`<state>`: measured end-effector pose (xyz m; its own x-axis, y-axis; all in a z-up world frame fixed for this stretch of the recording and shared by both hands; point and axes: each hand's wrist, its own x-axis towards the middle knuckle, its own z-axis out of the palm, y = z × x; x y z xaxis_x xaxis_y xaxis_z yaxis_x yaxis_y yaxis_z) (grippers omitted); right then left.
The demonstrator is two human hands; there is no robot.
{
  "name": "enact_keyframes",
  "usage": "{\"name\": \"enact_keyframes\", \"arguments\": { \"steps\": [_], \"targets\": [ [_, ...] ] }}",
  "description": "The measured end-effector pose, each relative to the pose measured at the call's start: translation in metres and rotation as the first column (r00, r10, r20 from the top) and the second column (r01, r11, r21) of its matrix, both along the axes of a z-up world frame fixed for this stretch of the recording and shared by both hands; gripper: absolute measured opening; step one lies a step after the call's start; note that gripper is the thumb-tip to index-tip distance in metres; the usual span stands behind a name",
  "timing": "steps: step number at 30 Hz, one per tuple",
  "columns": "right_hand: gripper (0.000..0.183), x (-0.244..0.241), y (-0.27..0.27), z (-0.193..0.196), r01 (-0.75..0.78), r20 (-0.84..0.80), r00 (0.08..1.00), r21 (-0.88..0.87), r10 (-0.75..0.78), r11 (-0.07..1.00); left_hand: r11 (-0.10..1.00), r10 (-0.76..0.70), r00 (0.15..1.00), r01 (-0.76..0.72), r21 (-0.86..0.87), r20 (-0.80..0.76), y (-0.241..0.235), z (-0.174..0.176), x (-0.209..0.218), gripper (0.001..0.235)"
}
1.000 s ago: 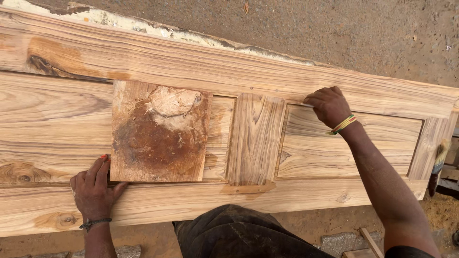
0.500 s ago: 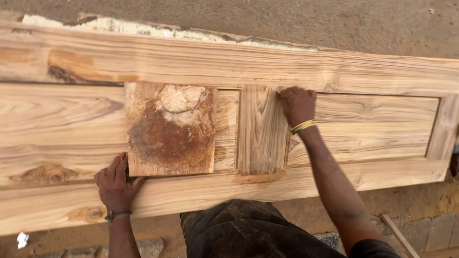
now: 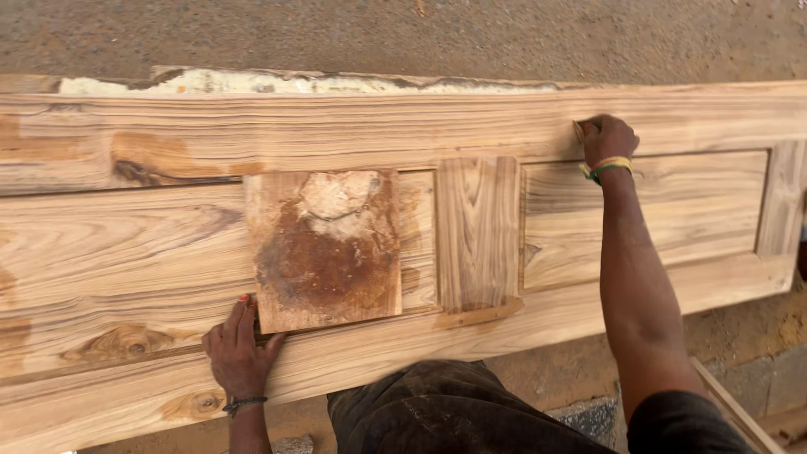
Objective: The person sands a large wooden door lying on the ground using a sanding block. They systematically rub the surface, including the raised panels and edges, to smooth the wood.
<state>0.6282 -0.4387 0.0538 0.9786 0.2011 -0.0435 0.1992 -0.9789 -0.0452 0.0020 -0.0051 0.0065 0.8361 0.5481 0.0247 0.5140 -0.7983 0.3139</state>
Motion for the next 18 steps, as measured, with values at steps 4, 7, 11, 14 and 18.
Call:
{"name": "enact_keyframes", "arguments": {
  "steps": [4, 7, 11, 14, 18],
  "targets": [
    [0.018, -0.026, 0.023, -0.028, -0.13, 0.033, 0.991, 0.049, 0.129, 0.99, 1.0, 0.003, 0.998, -0.004, -0.03, -0.055, 0.001, 0.004, -0.001, 0.088],
    [0.017, -0.084, 0.08, -0.038, -0.145, 0.118, 0.98, -0.134, 0.161, 0.98, 0.999, 0.012, 0.998, -0.015, -0.044, -0.056, -0.001, 0.004, 0.001, 0.089],
    [0.024, -0.162, 0.131, -0.018, -0.198, 0.021, 0.979, -0.106, 0.202, 0.974, 0.998, 0.014, 0.999, -0.016, -0.056, -0.032, 0.0, 0.007, 0.003, 0.088],
    [0.021, -0.201, 0.143, 0.005, -0.226, -0.088, 0.968, 0.088, 0.233, 0.97, 0.998, 0.004, 0.999, -0.006, -0.07, -0.034, 0.0, 0.011, 0.005, 0.089],
    [0.018, -0.198, 0.12, 0.015, -0.401, -0.039, 0.913, 0.087, 0.405, 0.912, 0.998, -0.01, 0.999, 0.007, -0.062, -0.035, 0.003, 0.018, 0.008, 0.087]
  ]
}}
